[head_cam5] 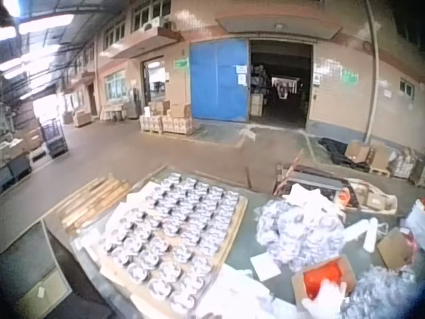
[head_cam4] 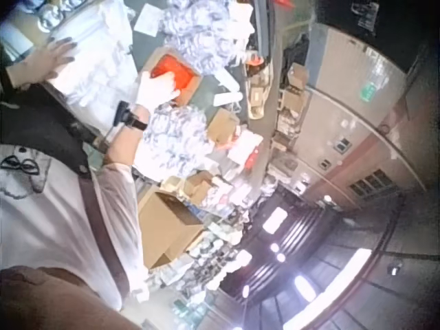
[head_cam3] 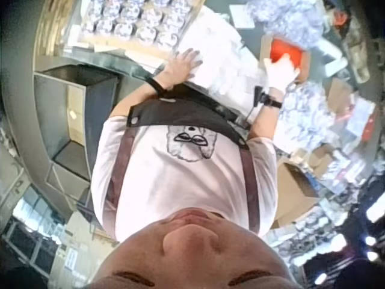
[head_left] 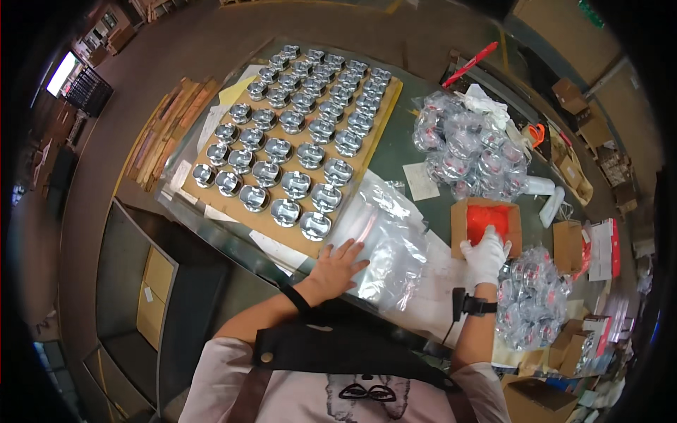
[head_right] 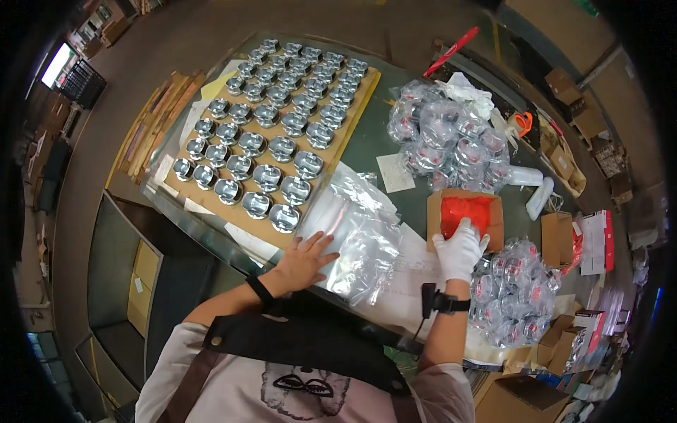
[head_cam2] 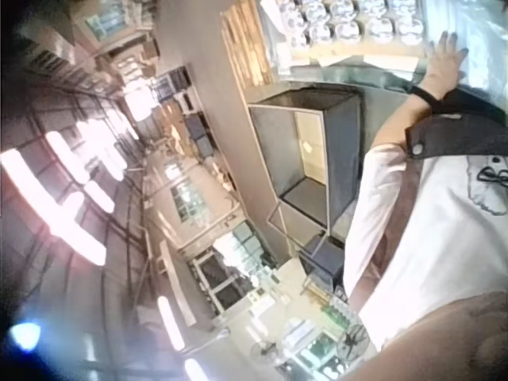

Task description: The person places small metal containers with red lids into clear plastic bags one by one. The person picks up a container, inserts it into a bag, and sets the bag aside on the table. The process is repeated for multiple containers arranged on a cardboard sheet.

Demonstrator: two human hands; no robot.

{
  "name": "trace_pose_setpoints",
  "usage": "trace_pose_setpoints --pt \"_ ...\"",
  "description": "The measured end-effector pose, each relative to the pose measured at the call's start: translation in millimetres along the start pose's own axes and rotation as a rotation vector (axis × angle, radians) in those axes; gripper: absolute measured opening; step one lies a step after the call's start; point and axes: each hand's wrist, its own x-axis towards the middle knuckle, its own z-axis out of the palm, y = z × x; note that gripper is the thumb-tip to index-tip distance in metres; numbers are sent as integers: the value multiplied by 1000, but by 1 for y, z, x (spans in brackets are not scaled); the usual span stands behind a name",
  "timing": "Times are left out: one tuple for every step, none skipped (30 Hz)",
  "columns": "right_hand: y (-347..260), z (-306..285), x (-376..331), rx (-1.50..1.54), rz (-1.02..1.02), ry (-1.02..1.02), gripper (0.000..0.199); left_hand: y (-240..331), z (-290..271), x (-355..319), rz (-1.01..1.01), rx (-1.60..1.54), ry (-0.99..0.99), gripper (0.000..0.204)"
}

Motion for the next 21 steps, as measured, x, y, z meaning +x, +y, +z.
trace_pose_setpoints --pt "18 12 5 70 -63 -100 45 -2 -1 2 12 -5 -6 63" --pt "21 18 10 140 -136 -199 38 -5 -1 4 16 -15 -8 63" --pt "22 27 11 157 -124 -135 35 -6 -1 4 25 -12 -5 62" --pt "19 37 11 175 -111 -71 33 -6 -2 5 31 -23 -16 61" --pt "11 39 10 197 -96 -9 32 -6 -6 6 37 -30 -30 60" --pt "-4 31 9 176 -81 -38 31 -8 -10 6 44 -36 -46 59" --pt "-22 22 11 156 -63 -68 31 -10 -11 7 45 -38 -44 59" --pt "-38 17 10 134 -36 -96 31 -11 -11 7 56 -38 -45 59" --pt "-50 18 6 206 -87 -106 31 -9 -10 8 73 -49 -50 59" --pt "-61 21 1 280 -134 -115 31 -9 -10 6 80 -58 -54 59" --pt "-63 22 1 347 -174 -117 31 -11 -15 4 96 -71 -54 58" --pt "-56 24 5 477 -141 -59 31 -13 -16 5 116 -90 -44 57" --pt "-48 27 9 607 -107 2 30 -19 -16 2 117 -103 -54 56" --pt "-34 26 12 716 -66 72 30 -19 -19 1 115 -142 -37 55" --pt "-26 3 22 795 89 -18 30 -19 -28 -1 103 -185 -22 53" --pt "-4 5 32 683 121 38 23 -20 -38 -1 98 -222 -5 52" --pt "5 -5 42 643 119 -38 22 -21 -45 -2 116 -279 7 51" --pt "10 -13 52 611 114 -116 22 -25 -51 -4 126 -331 18 49" --pt "14 -13 61 554 65 -210 23 -28 -54 -2 133 -385 29 47" --pt "13 -11 69 500 15 -307 25 -30 -57 3 140 -436 18 46" --pt "13 1 76 517 -17 -437 34 -31 -59 5 141 -485 -1 45"
